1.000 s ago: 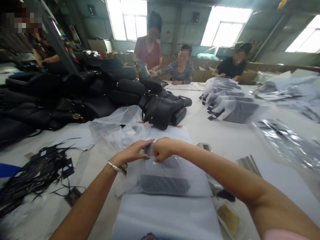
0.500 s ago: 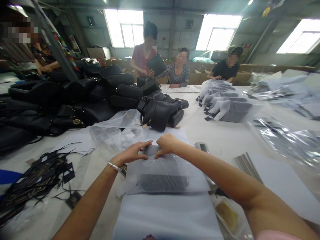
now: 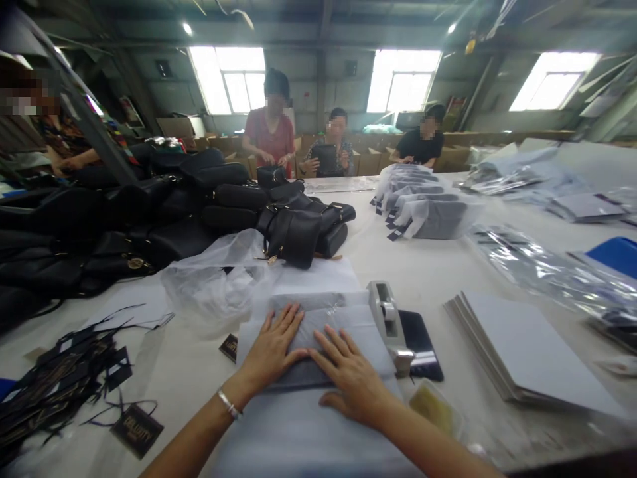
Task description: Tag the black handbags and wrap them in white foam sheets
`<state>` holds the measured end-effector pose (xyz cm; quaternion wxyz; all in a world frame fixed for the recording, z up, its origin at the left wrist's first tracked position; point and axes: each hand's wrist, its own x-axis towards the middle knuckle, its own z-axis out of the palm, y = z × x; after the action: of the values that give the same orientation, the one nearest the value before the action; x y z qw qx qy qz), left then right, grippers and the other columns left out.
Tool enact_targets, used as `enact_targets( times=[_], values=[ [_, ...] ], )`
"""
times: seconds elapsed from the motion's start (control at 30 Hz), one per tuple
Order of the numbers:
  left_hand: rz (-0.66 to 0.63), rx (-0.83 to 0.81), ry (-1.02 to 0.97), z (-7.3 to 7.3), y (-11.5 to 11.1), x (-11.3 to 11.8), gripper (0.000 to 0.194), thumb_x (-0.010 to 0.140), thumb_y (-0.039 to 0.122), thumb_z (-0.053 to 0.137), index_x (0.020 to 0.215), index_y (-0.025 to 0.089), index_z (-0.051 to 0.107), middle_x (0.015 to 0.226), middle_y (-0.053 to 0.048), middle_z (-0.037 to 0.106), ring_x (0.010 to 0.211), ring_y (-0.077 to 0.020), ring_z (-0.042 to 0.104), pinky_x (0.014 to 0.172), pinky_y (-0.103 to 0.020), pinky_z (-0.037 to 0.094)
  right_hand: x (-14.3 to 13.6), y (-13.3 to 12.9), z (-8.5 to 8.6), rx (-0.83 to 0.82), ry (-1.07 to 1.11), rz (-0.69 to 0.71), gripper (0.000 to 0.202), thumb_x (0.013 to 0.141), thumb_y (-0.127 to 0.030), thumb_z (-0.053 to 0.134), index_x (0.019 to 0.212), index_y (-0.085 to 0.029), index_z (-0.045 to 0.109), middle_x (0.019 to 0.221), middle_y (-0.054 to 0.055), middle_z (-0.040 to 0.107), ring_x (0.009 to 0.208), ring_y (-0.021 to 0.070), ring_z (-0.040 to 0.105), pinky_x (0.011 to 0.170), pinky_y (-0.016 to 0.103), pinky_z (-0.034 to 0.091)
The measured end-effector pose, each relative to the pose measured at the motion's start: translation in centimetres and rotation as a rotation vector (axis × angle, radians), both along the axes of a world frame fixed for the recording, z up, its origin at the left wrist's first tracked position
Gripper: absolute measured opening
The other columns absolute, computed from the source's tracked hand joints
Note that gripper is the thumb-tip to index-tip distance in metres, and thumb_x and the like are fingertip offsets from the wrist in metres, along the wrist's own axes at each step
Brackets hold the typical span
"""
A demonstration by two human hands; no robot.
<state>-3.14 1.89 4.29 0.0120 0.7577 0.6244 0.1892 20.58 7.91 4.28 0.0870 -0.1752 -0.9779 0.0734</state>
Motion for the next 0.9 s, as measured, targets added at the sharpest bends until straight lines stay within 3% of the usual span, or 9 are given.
enact_targets(
  times=[0.07,0.17,0.33,0.4,0.47,0.57,0.67,0.8,0.9],
  values=[
    [-0.017,-0.064,-0.009,-0.5,0.5,-0.3,0.075,0.094,0.06,0.047,0.153,0.016,0.032,0.16,-0.016,0.028,0.149,-0.0328,0.023,0.118,-0.062,0.024,-0.3,-0.1,-0.8,0.011,-0.019,-0.024,0.09,0.075,-0.017,0.071,0.155,-0.027,0.031,0.162,0.01,0.024,0.149,0.0349,0.017,0.12,0.059,0.023],
    [-0.025,-0.087,-0.085,0.6,0.7,-1.4,0.068,0.097,0.057,0.042,0.154,0.021,0.03,0.161,-0.012,0.028,0.15,-0.0296,0.024,0.118,-0.059,0.027,-0.8,0.6,0.2,0.009,-0.033,-0.027,0.09,0.07,-0.004,0.061,0.154,-0.026,0.035,0.16,0.009,0.031,0.148,0.0343,0.023,0.119,0.057,0.027],
    [0.185,0.191,-0.277,3.4,-1.2,-2.6,0.052,0.103,0.042,0.038,0.152,0.026,0.034,0.16,-0.008,0.034,0.15,-0.0236,0.024,0.122,-0.051,0.023,-1.9,4.2,5.6,-0.013,0.101,-0.062,0.066,0.081,-0.017,0.062,0.146,-0.021,0.048,0.149,0.011,0.049,0.137,0.0313,0.045,0.115,0.05,0.038],
    [0.288,0.255,-0.377,3.5,-1.8,-2.8,0.051,0.103,0.041,0.038,0.152,0.026,0.035,0.16,-0.007,0.035,0.15,-0.0228,0.024,0.123,-0.049,0.022,-2.6,6.8,7.6,0.024,0.175,-0.107,0.055,0.087,-0.025,0.062,0.141,-0.02,0.053,0.143,0.012,0.055,0.132,0.0299,0.05,0.113,0.048,0.041],
    [0.373,0.215,-0.493,3.0,-1.8,-2.8,0.054,0.103,0.043,0.038,0.154,0.025,0.031,0.161,-0.007,0.033,0.15,-0.0235,0.024,0.122,-0.05,0.024,-3.3,9.5,8.9,0.044,0.193,-0.126,0.055,0.087,-0.031,0.065,0.14,-0.02,0.054,0.141,0.013,0.057,0.13,0.0298,0.052,0.111,0.048,0.042],
    [0.404,0.085,-0.669,1.9,-0.6,-2.9,0.063,0.102,0.046,0.038,0.158,0.025,0.018,0.163,-0.009,0.026,0.15,-0.0249,0.023,0.121,-0.05,0.027,-4.4,12.8,9.4,0.013,0.154,-0.121,0.052,0.086,-0.029,0.067,0.137,-0.021,0.056,0.136,0.01,0.061,0.123,0.0272,0.058,0.104,0.042,0.048],
    [0.388,0.089,-0.782,1.4,1.0,-2.9,0.066,0.102,0.046,0.039,0.159,0.029,0.011,0.164,-0.007,0.021,0.15,-0.0233,0.019,0.121,-0.048,0.025,-5.1,14.6,9.2,0.002,0.121,-0.123,0.04,0.088,-0.027,0.064,0.128,-0.026,0.062,0.126,0.005,0.068,0.113,0.0245,0.065,0.094,0.036,0.053],
    [0.387,0.119,-0.78,2.6,2.9,-2.1,0.061,0.103,0.045,0.034,0.158,0.03,0.013,0.165,-0.004,0.019,0.151,-0.0206,0.016,0.122,-0.044,0.023,-4.5,16.0,10.1,0.093,0.12,-0.121,0.033,0.091,-0.028,0.061,0.124,-0.028,0.065,0.123,0.004,0.07,0.107,0.0239,0.068,0.087,0.034,0.055],
    [0.31,0.108,-0.81,4.2,4.4,-0.5,0.062,0.104,0.044,0.035,0.159,0.029,0.01,0.165,-0.005,0.02,0.149,-0.0222,0.022,0.121,-0.045,0.028,-2.5,17.8,11.6,0.216,0.186,-0.144,0.036,0.092,-0.024,0.055,0.126,-0.031,0.063,0.127,0.002,0.068,0.109,0.0222,0.067,0.087,0.033,0.054]
  ],
)
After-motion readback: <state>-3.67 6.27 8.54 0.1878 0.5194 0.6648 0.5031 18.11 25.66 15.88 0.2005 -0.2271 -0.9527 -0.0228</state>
